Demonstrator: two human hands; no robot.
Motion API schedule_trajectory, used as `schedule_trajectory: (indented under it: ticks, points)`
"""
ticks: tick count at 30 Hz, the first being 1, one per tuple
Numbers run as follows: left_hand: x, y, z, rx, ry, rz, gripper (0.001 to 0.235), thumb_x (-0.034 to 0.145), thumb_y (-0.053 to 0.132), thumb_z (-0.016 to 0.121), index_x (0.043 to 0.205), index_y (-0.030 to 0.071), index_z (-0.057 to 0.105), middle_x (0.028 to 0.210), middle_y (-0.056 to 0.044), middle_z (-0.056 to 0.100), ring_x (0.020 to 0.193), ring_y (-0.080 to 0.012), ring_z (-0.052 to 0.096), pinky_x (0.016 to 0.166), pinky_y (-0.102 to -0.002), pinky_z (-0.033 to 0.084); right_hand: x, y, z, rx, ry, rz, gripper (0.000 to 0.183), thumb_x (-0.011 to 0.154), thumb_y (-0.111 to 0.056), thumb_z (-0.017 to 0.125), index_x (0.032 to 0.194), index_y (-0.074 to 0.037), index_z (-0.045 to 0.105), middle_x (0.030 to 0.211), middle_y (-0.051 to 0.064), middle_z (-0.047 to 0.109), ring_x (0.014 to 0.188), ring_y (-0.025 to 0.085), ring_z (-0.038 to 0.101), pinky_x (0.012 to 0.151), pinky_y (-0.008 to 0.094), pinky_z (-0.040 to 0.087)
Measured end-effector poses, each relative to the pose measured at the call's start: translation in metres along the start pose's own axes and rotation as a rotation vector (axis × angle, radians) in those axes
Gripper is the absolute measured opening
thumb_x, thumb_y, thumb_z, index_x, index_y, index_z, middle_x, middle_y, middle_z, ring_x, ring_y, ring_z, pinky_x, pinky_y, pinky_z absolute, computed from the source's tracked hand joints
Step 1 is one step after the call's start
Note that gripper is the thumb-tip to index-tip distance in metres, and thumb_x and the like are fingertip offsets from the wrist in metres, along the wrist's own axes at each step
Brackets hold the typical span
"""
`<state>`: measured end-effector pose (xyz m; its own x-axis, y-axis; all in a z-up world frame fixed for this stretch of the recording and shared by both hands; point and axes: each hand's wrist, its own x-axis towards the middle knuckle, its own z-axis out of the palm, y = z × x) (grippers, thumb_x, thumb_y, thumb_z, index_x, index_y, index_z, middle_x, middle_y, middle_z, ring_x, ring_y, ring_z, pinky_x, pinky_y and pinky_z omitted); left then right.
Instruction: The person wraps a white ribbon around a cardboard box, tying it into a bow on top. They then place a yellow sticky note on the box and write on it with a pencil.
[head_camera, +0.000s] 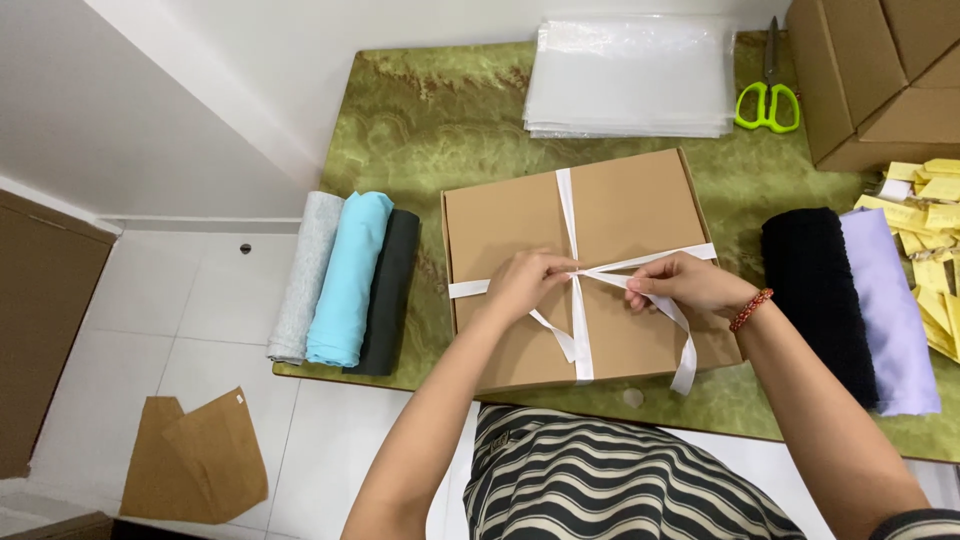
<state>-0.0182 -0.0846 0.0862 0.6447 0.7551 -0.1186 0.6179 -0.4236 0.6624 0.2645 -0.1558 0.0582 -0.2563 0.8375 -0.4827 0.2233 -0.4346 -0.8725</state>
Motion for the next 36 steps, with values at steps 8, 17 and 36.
schedule_trajectory:
  ticks: [8,17,36]
  points:
    - [-0.003,-0.047,0.023,-0.225,-0.070,-0.204,0.027,0.086,0.029,0.086,0.110,0.021,0.077,0.087,-0.005,0.077,0.088,-0.0291,0.077,0.080,-0.041,0.059,-0.006,0.008,0.010,0.069,0.033,-0.035,0.022,0.100,-0.012,0.071,0.097,0.005,0.085,0.084,0.016,0.082,0.078,0.020,0.074,0.067,0.030,0.058]
    - [-0.009,-0.072,0.018,-0.377,-0.310,-0.268,0.021,0.082,0.031,0.085,0.093,0.013,0.084,0.074,-0.002,0.080,0.054,-0.0119,0.064,0.050,-0.025,0.052,-0.008,0.006,0.037,0.067,0.012,-0.341,0.026,0.100,-0.018,0.071,0.086,0.000,0.083,0.140,0.016,0.069,0.130,0.030,0.060,0.102,0.043,0.047]
    - [-0.021,-0.016,0.013,-0.826,-0.134,-0.150,0.035,0.106,0.044,0.067,0.098,0.013,0.079,0.078,0.008,0.058,0.074,-0.0038,0.049,0.062,-0.018,0.034,0.002,0.007,0.086,0.659,0.205,-0.356,0.034,0.114,-0.024,0.059,0.091,0.001,0.063,0.080,0.010,0.059,0.075,0.021,0.065,0.063,0.027,0.050]
